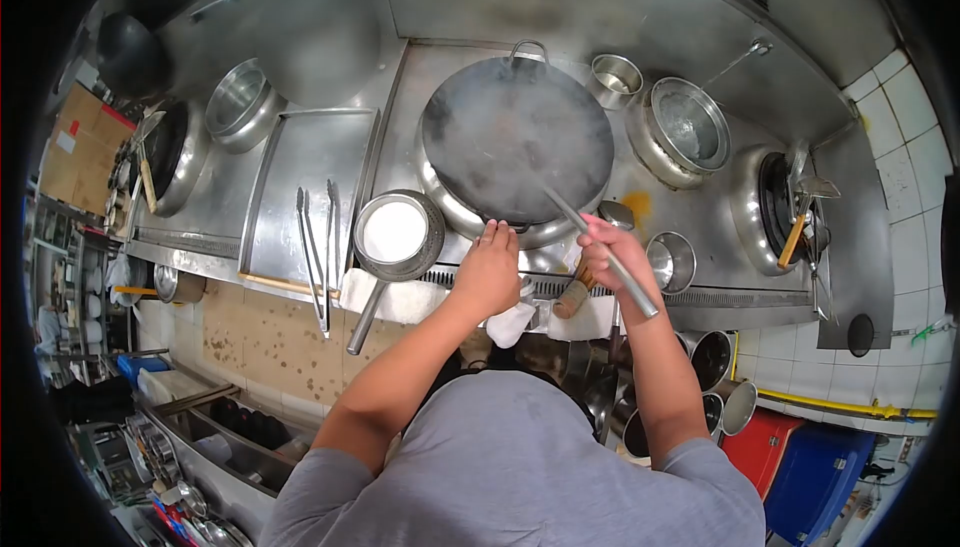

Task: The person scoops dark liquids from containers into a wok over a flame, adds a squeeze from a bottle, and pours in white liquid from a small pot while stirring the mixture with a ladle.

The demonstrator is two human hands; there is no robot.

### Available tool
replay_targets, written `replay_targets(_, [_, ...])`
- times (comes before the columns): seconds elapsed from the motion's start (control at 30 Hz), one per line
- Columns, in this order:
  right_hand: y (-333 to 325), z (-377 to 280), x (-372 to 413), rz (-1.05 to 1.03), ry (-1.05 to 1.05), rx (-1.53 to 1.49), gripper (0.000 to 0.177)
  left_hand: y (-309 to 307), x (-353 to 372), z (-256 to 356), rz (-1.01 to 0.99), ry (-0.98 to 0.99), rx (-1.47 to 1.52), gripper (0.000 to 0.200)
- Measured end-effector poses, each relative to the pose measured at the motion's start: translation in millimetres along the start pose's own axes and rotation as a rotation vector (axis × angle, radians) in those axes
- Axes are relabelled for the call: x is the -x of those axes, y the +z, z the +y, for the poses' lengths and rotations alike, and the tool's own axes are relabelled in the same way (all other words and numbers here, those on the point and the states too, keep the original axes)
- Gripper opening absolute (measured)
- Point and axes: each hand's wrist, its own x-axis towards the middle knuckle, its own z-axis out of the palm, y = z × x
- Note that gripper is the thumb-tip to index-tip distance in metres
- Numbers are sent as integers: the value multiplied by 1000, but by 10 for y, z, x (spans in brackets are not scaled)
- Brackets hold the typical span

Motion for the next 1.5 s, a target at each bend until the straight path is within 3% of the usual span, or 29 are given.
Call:
replay_targets(0.03, [-28, 33, -63, -36, -1, 3, 51, 13, 5, -6, 0, -3, 1, 79])
replay_targets(0.07, [22, 200, -94, 101, -125, 408, 59, 23, 1, -16, 4, -3, 14, 78])
replay_targets(0.1, [38, 373, -130, 94, -128, 411, 59, 15, -25, -40, 12, -4, 25, 78])
replay_targets(0.2, [4, 947, -201, 342, -805, 966, 67, 13, -36, -31, 41, -14, 46, 77])
replay_targets(0.23, [169, 806, -54, 339, -803, 966, 67, 15, -37, -26, 40, -18, 47, 77])
replay_targets(0.3, [628, 243, 410, 233, -26, 289, 66, 15, -40, 0, 41, -12, -9, 77])
replay_targets(0.33, [468, 136, 368, 101, 21, 39, 62, 5, -39, 18, 39, -6, -7, 77])
replay_targets(0.37, [254, 81, 246, 108, 16, 37, 62, -14, -38, 20, 32, -12, -6, 77])
replay_targets(0.43, [-113, 74, -46, -305, 249, -801, 55, -13, -29, 17, 25, -15, -2, 78])
replay_targets(0.5, [-159, 85, -128, -272, 245, -755, 58, 16, -31, 7, 33, -10, -13, 78])
replay_targets(0.57, [-30, 246, -180, 89, -125, 407, 65, 16, -27, -3, 37, -7, -3, 78])
replay_targets(0.63, [52, 557, -122, 172, -221, 578, 67, -6, -16, -13, 43, -11, 6, 79])
replay_targets(0.7, [-71, 996, -249, 342, -834, 1009, 71, -61, -16, 6, 25, -11, 26, 79])
replay_targets(0.73, [239, 821, 42, 293, -400, 622, 70, -53, -23, 3, 28, -18, 26, 79])
replay_targets(0.77, [433, 566, 270, 290, -400, 622, 70, -30, -24, 4, 34, -16, 11, 79])
replay_targets(0.83, [644, 188, 497, 127, -18, 119, 65, 3, -31, 4, 38, -5, -5, 80])
replay_targets(0.87, [350, 224, 306, 8, 24, -121, 61, 16, -36, 1, 46, -11, 7, 80])
replay_targets(0.9, [208, 99, 217, 15, 21, -126, 61, 25, -38, 3, 53, -16, 21, 80])
replay_targets(0.97, [0, -148, 34, -217, 309, -926, 44, 19, -30, -13, 49, -4, 28, 81])
replay_targets(1.03, [-74, -88, -86, -280, 252, -828, 52, 22, -28, -11, 51, -3, 34, 81])
replay_targets(1.1, [-32, 96, -133, 79, -119, 390, 63, 26, -19, -35, 51, 1, 35, 81])
replay_targets(1.13, [-102, 346, -249, 157, -243, 631, 71, 3, -15, -38, 53, -7, 33, 81])
replay_targets(1.17, [-115, 541, -254, 150, -242, 632, 71, -30, -17, -22, 32, -9, 40, 82])
replay_targets(1.27, [-7, 948, -206, 284, -743, 848, 68, -83, -11, 15, 7, -13, 29, 82])
replay_targets(1.3, [141, 745, -61, 282, -745, 847, 68, -88, -8, 23, -1, -8, 8, 82])
replay_targets(1.37, [543, 30, 389, 148, 4, 112, 61, -68, -6, 22, 13, -10, 8, 80])
replay_targets(1.4, [221, 92, 149, 3, 33, -194, 58, -58, -5, 26, 27, -12, 13, 78])
replay_targets(1.43, [12, 41, -10, 9, 31, -196, 58, -58, -7, 28, 25, -6, 14, 78])
replay_targets(1.5, [-260, -154, -246, -211, 162, -506, 54, -56, 10, 15, 7, -12, 43, 84])
